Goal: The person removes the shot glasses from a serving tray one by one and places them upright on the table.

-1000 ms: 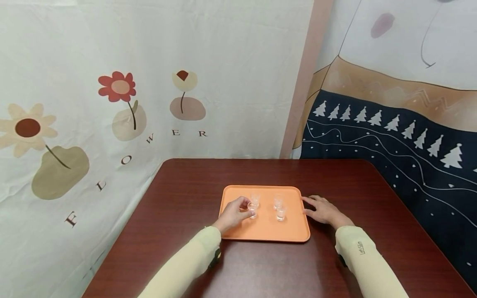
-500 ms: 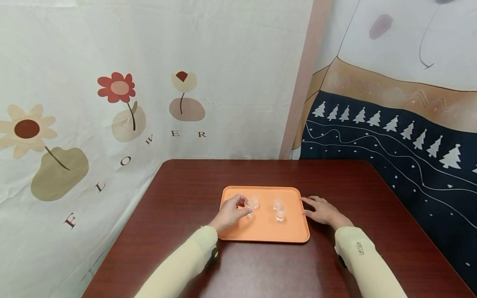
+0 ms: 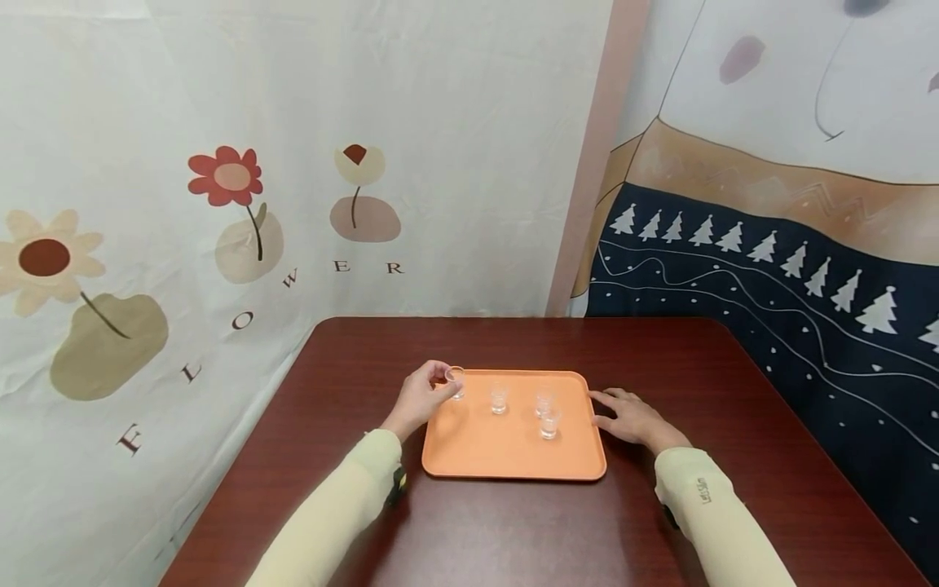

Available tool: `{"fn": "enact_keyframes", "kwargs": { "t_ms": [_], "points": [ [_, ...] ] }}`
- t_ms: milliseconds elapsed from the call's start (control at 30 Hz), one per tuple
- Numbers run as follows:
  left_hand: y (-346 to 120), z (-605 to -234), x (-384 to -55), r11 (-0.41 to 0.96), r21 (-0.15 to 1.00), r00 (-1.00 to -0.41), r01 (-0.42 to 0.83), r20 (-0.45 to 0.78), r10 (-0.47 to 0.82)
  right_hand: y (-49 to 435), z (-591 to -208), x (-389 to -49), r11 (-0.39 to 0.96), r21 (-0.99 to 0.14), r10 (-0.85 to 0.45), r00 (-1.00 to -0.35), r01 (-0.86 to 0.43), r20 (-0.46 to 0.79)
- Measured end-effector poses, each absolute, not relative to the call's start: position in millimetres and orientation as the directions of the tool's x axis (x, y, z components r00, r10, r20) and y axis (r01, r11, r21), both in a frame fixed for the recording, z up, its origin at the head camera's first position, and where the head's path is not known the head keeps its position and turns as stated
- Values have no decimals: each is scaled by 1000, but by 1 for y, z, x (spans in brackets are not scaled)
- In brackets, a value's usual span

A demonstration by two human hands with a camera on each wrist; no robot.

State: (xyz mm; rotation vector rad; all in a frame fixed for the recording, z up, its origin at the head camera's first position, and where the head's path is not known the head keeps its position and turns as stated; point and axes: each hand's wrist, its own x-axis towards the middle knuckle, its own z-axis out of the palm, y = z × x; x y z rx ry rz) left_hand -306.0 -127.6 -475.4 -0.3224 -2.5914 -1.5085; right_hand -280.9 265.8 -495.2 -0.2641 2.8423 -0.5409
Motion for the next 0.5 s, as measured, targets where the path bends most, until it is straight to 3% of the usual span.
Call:
{"fn": "enact_keyframes", "kwargs": {
  "t_ms": [500],
  "points": [
    [-186,-481,-331,523,844,-978,119,190,-83,263,-495,-281,919,-378,-201,-958,-113,-203]
  ]
}}
